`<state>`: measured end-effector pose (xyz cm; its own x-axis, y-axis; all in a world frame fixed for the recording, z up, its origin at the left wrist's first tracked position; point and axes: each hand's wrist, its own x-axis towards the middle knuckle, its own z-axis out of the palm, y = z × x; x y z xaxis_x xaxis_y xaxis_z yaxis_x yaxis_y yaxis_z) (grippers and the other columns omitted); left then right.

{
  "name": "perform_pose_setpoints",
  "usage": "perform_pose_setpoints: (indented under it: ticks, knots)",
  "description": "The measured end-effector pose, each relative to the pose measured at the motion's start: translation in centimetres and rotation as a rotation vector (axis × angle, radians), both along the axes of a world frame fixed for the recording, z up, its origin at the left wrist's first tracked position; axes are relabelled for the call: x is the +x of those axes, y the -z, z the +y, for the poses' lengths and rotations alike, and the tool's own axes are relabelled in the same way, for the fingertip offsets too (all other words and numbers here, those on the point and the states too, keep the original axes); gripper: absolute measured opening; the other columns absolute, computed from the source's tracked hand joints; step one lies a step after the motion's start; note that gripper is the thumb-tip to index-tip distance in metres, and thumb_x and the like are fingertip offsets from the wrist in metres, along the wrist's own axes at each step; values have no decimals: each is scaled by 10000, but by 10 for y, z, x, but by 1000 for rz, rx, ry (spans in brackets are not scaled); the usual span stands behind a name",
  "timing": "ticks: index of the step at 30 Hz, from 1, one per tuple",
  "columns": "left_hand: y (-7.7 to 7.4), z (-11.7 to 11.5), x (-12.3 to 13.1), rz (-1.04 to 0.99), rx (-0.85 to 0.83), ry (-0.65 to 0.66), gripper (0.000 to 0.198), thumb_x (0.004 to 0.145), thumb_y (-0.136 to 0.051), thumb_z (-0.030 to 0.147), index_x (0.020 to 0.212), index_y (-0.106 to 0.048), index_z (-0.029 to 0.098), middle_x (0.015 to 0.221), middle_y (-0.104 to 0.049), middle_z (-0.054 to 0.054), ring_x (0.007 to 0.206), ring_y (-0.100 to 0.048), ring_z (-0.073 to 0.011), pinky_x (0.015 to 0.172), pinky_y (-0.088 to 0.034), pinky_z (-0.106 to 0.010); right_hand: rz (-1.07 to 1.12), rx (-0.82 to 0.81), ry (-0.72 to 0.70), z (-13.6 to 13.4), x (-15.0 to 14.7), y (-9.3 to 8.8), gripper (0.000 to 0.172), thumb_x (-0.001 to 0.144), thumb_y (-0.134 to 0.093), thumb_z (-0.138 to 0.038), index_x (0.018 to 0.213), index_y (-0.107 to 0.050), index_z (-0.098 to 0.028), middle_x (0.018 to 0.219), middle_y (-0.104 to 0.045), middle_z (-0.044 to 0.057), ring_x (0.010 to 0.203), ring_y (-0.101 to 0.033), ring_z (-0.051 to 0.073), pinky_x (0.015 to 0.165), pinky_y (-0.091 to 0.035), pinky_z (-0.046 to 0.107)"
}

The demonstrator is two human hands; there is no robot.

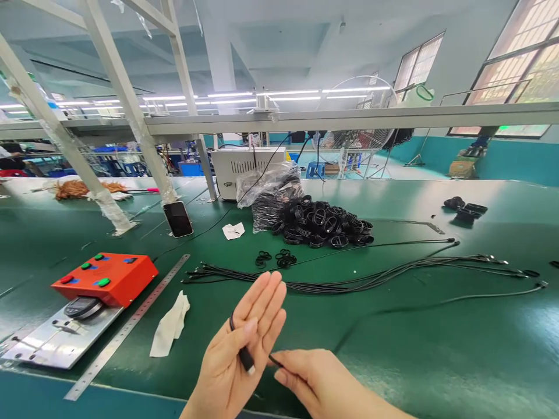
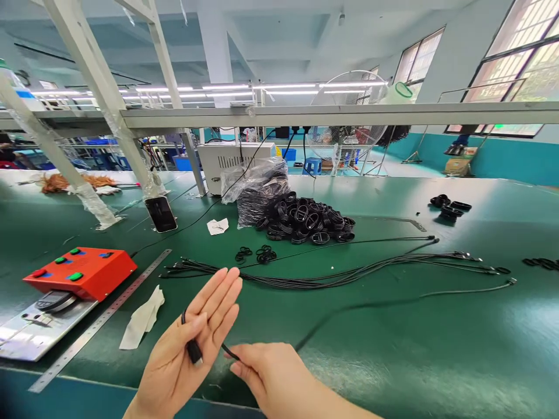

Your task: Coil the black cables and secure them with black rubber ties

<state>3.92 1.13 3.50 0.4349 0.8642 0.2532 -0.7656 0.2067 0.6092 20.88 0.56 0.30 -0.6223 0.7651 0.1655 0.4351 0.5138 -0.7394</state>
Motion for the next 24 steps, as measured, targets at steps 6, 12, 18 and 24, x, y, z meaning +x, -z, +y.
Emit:
perform_pose_setpoints:
  ticks: [6, 12, 18, 24]
  knots:
    - [18, 11, 0, 32, -68, -156, 486, 985, -240, 131, 1415, -431, 251, 1545, -352, 24, 1441, -229, -152, 1190, -192, -293, -432, 437, 21, -15, 7, 5, 211, 891, -517, -185, 1095, -568, -176, 712, -704, 3, 536, -648, 175, 409, -285, 265]
    - [23, 8, 5, 3, -152, -161, 469, 971, -279, 132, 1380, -486, 232, 1523, -397, 5, 1440, -238, -161, 1197, -164, -332, -566, 607, 11, -19, 6, -9, 100, 862, -612, -265, 808, -560, -199, 572, -633, -42, 435, -569, 141, 384, -139, 296]
    - [32, 1, 7, 157, -222, 59, 371, 957, -421, 181, 1275, -600, 250, 1451, -505, -48, 1395, -347, -242, 1155, -239, -416, -300, 502, -54, 4, 15, -54, 78, 910, -573, -218, 836, -587, -198, 824, -678, -7, 686, -603, 111, 545, -332, 211]
    - [44, -9, 1, 307, -107, 332, 340, 855, -643, 342, 1161, -655, 195, 1192, -681, -107, 1188, -575, -313, 1046, -364, -483, -158, 268, -117, 36, 14, -55, 126, 824, -610, -83, 809, -636, -206, 801, -618, -29, 706, -572, 89, 624, -391, 167]
